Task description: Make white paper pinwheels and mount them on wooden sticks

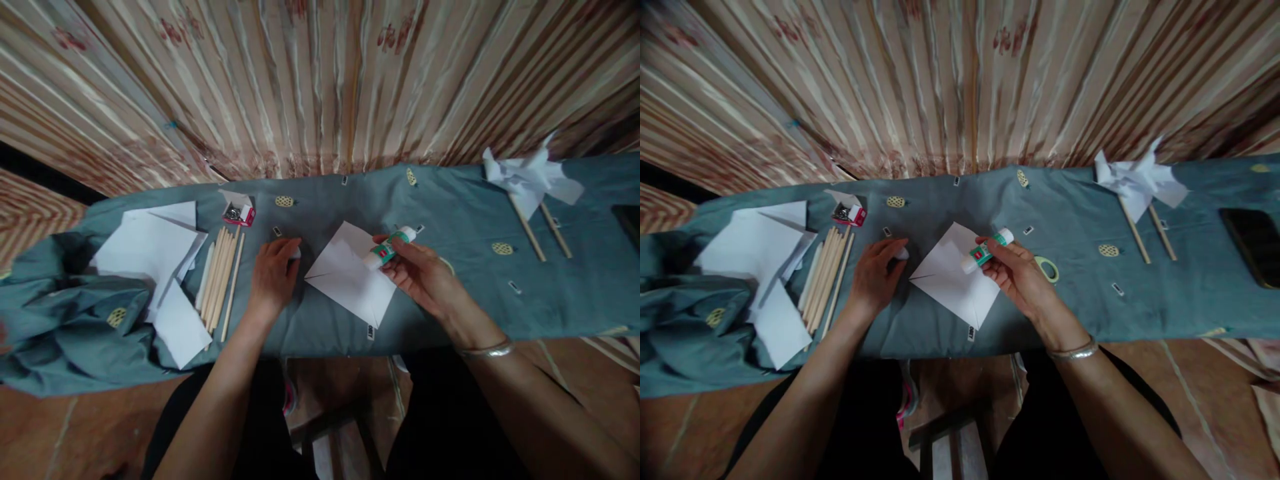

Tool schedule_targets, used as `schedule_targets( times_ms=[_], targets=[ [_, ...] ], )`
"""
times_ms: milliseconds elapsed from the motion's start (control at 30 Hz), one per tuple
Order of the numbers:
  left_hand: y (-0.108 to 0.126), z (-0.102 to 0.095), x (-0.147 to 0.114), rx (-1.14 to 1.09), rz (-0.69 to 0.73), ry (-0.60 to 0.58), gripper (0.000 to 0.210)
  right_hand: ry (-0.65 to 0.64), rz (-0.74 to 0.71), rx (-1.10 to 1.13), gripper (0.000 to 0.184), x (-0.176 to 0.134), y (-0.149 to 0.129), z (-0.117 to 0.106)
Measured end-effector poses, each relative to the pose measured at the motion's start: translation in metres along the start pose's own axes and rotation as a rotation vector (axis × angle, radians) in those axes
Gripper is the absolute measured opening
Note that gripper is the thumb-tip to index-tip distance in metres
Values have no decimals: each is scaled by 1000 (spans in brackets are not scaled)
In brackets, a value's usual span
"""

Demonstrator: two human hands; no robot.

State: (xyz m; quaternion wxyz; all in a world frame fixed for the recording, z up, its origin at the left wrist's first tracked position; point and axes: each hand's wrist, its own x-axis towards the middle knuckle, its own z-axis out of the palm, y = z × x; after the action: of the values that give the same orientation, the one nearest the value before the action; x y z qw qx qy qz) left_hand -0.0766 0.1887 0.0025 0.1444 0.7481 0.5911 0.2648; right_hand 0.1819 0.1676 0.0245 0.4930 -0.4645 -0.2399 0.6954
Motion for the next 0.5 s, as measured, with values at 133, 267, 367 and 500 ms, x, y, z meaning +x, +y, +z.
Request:
schedule_targets(
  times_ms=[133,267,367,500],
  targets=[
    [11,-1,0,-522,-230,55,26,1,46,70,25,-2,4,6],
    [34,5,-8,-1199,-482,-37,31,-34,51,151,27,-5,6,9],
    [46,8,-12,-1380,-564,-98,35,-65,42,167,28,-7,8,11],
    [53,9,-14,-1419,-571,-113,35,-86,22,133,28,-8,12,10]
  ],
)
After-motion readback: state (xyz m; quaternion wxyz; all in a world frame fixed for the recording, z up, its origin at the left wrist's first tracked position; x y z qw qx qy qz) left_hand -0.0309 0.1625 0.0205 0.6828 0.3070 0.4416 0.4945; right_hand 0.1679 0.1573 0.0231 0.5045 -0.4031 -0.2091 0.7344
